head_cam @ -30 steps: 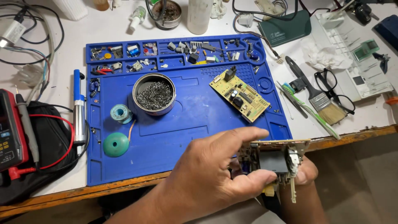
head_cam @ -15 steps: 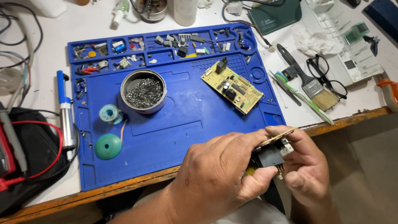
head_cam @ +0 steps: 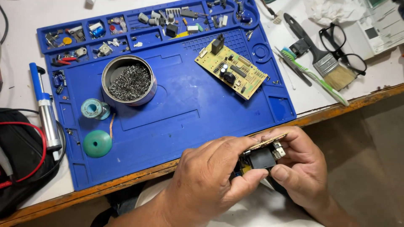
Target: Soldering components on a circuit board and cleaning the board with a cotton swab
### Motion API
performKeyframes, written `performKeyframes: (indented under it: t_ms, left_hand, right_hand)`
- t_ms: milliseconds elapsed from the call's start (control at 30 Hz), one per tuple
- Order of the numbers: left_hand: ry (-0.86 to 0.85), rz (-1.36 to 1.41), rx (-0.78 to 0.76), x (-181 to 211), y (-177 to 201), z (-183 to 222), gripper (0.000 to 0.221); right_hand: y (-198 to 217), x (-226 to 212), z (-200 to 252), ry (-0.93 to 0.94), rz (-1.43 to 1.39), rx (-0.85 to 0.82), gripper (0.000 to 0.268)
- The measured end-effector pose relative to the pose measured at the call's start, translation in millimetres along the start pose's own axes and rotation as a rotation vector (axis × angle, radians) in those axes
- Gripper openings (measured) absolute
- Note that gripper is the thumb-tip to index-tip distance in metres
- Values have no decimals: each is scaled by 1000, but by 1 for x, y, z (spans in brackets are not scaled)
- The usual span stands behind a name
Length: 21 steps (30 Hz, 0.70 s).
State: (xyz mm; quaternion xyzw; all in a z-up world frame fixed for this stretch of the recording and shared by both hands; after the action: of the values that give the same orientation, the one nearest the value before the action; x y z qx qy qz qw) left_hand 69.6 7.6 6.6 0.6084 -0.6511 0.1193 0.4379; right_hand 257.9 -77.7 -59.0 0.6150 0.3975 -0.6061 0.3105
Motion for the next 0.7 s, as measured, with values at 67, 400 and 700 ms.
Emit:
performKeyframes:
  t_ms: [67,400,700]
  left_hand:
    - [23,34,-1,-6,-1,8,44]
    - [116,122,-2,-28,6,23,47]
    - [80,157,-23,-31,14,24,53]
  right_hand:
    - [-7,5,6,-56,-48,-80,59]
    - [-13,8,5,-56,122,-189,49]
    - [-10,19,4,108,275,-160,59]
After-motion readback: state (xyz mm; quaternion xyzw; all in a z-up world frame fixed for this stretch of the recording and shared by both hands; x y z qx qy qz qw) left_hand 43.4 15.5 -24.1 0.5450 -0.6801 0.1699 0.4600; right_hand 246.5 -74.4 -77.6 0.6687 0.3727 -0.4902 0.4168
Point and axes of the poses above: each hand's wrist, its own z-axis away from the middle knuckle, its own y-axis out of the back of the hand, x = y × z, the point moved 9 cm from there along -z, towards the middle knuckle, and after that the axes turned 13 degrees about x, right-handed, at the moved point
